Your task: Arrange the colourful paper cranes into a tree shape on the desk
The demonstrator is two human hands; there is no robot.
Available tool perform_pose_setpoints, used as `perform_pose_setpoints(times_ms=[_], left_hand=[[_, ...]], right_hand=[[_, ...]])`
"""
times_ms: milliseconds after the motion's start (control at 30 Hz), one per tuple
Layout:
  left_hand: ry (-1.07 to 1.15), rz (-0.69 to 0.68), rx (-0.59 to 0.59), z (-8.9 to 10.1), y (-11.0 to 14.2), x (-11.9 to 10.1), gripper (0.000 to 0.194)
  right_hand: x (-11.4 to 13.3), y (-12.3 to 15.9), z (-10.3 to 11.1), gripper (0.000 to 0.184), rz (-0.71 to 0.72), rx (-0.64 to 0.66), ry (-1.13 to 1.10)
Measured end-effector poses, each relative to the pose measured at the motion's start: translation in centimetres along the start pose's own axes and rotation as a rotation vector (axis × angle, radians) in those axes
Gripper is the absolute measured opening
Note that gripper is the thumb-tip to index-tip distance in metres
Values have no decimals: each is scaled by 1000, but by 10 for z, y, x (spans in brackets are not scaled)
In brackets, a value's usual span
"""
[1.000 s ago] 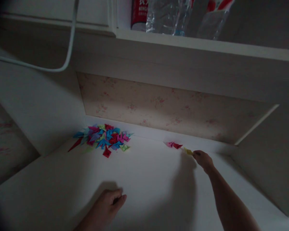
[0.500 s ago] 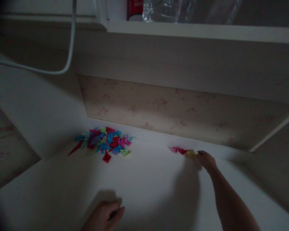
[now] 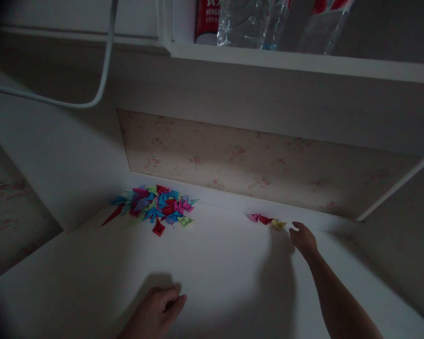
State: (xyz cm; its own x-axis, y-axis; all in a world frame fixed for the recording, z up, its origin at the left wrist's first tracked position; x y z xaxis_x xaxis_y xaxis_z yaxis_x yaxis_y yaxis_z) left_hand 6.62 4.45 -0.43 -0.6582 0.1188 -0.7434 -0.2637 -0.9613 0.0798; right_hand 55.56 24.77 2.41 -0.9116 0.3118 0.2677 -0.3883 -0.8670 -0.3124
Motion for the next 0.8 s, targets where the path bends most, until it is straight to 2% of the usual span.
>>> perform_pose_setpoints(times_ms=[133,300,400,533,800], left_hand=[[-9,-20,-15,2,0,-1,38],[2,-20,-32,4,-1,-4,38],[17,-5,-26,4,-1,-4,38],[32,3,-27,5,-1,-4,38],[53,-2,-6,5,-2,-5,39]], right_hand=[[32,18,0,34,97,111,-4],[96,46,-20,36,317,224,-1],[123,56,-31,39,390,263,20],[138,59,-41,42,379,291,56],[142,54,-49,43,310,319,109]])
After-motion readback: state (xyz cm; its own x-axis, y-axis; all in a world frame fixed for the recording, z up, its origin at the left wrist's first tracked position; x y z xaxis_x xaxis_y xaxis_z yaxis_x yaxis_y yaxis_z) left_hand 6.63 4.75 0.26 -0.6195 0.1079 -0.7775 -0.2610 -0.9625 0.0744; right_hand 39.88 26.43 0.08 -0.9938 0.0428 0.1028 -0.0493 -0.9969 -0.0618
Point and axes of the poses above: each hand's wrist, its own y-axis away from the middle knuckle, its own z-axis out of the back of the hand, x = y × z, the point moved 7 cm from there along -y, towards the middle knuckle, and after that the axes turned 1 degree about -y, right-handed, at the moved point
